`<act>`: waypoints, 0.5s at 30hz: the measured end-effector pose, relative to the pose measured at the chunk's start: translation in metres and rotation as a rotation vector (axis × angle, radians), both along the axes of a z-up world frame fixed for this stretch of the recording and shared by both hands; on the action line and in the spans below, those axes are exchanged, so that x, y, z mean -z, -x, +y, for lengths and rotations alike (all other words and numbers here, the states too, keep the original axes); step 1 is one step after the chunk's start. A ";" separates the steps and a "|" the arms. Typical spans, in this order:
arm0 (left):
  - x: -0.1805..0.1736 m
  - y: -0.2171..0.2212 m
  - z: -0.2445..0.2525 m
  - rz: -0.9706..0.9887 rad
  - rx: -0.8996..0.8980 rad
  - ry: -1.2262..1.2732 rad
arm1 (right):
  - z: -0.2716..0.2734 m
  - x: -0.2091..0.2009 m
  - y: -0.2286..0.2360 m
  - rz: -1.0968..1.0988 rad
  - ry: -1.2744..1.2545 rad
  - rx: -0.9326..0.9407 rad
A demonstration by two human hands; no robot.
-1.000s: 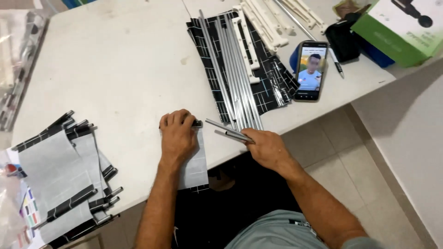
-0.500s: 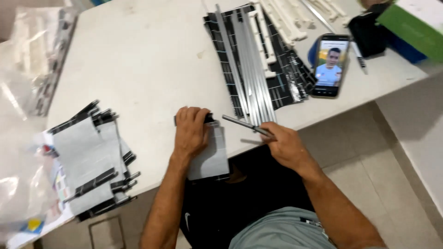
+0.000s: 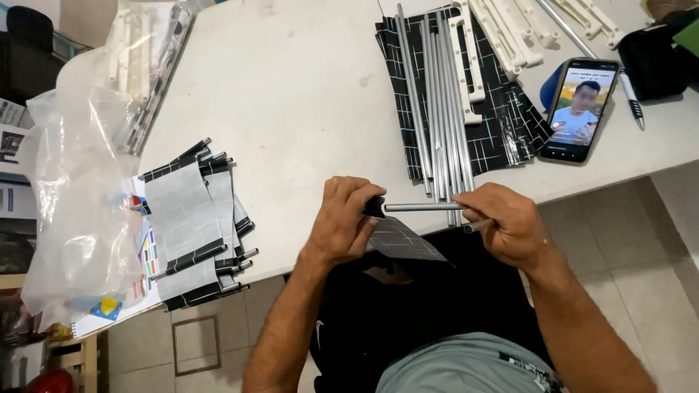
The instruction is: Assembling a modular storage rack by sliding metal rods into the sleeves of patterned sheets
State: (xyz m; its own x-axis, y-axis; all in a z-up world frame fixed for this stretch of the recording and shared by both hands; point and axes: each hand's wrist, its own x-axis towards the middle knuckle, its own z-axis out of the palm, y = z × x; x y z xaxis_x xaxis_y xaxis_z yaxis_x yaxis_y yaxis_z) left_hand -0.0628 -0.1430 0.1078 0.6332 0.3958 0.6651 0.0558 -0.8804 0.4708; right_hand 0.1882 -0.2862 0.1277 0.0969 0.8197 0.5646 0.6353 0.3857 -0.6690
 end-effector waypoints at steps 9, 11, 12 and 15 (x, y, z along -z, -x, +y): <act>-0.015 -0.003 -0.010 -0.010 0.044 -0.024 | -0.004 -0.004 -0.003 -0.028 -0.030 -0.016; -0.021 -0.004 -0.012 -0.005 0.050 -0.028 | -0.005 -0.006 -0.004 -0.031 -0.031 -0.011; -0.026 -0.004 -0.014 0.007 0.050 -0.052 | -0.006 -0.007 -0.004 -0.060 -0.051 0.000; -0.038 -0.006 -0.016 0.049 0.046 -0.103 | -0.013 -0.008 -0.014 -0.167 -0.085 0.039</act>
